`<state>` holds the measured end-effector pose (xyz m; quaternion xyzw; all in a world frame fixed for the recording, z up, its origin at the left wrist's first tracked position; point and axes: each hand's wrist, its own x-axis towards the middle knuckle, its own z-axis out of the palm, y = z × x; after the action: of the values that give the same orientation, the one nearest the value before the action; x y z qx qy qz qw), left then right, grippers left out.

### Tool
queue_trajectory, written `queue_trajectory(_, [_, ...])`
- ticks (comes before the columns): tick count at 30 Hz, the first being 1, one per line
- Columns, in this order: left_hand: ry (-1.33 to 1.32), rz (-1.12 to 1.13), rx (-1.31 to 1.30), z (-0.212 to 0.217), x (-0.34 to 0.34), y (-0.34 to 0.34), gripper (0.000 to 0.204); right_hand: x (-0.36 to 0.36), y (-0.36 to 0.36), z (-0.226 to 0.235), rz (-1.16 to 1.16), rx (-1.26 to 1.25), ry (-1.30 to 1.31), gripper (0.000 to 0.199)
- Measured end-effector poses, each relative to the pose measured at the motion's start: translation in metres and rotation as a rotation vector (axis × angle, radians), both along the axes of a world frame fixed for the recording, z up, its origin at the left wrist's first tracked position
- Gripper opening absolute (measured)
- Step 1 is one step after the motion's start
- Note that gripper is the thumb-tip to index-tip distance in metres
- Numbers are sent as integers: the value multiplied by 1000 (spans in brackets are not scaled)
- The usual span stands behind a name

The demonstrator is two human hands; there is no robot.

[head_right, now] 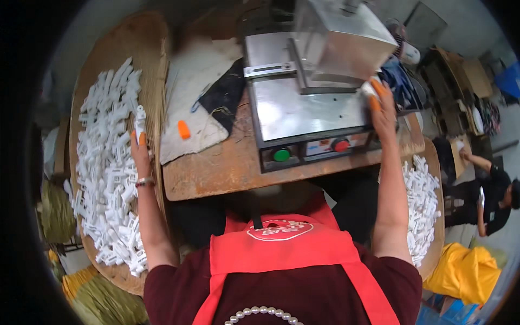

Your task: The person takes toy gun parts from a tray, places them one at a time into a machine to stamp them, and moves the finished toy gun parts into a tray on the right.

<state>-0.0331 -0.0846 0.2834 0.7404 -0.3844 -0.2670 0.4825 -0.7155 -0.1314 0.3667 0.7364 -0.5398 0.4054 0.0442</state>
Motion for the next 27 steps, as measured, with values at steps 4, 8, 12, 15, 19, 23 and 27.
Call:
queue_trajectory(4, [-612, -127, -445, 67, -106, 31, 44, 39, -33, 18, 357, 132, -229, 26])
queue_trajectory(8, [-626, -378, -542, 103, -227, 38, 46, 52, -68, 4, 461, 160, -653, 29])
queue_trajectory(12, [-636, -584, -616, 118, -318, 15, 46, 39, -59, 18, -30, -139, -245, 26])
queue_trajectory(15, [-728, -586, -602, 130, -377, -15, 42, -16, 20, 61, -170, -330, -302, 24])
queue_trajectory(19, [-926, -655, -391, 138, -428, -55, 31, -91, 165, 98, -558, -482, -137, 31])
queue_trajectory(23, [-998, -596, -477, 120, -454, -87, 27, -123, 181, 51, -326, -264, -299, 34])
queue_trajectory(27, [-931, -592, -607, 121, -406, -48, 47, -105, 119, -18, -184, 160, -470, 54])
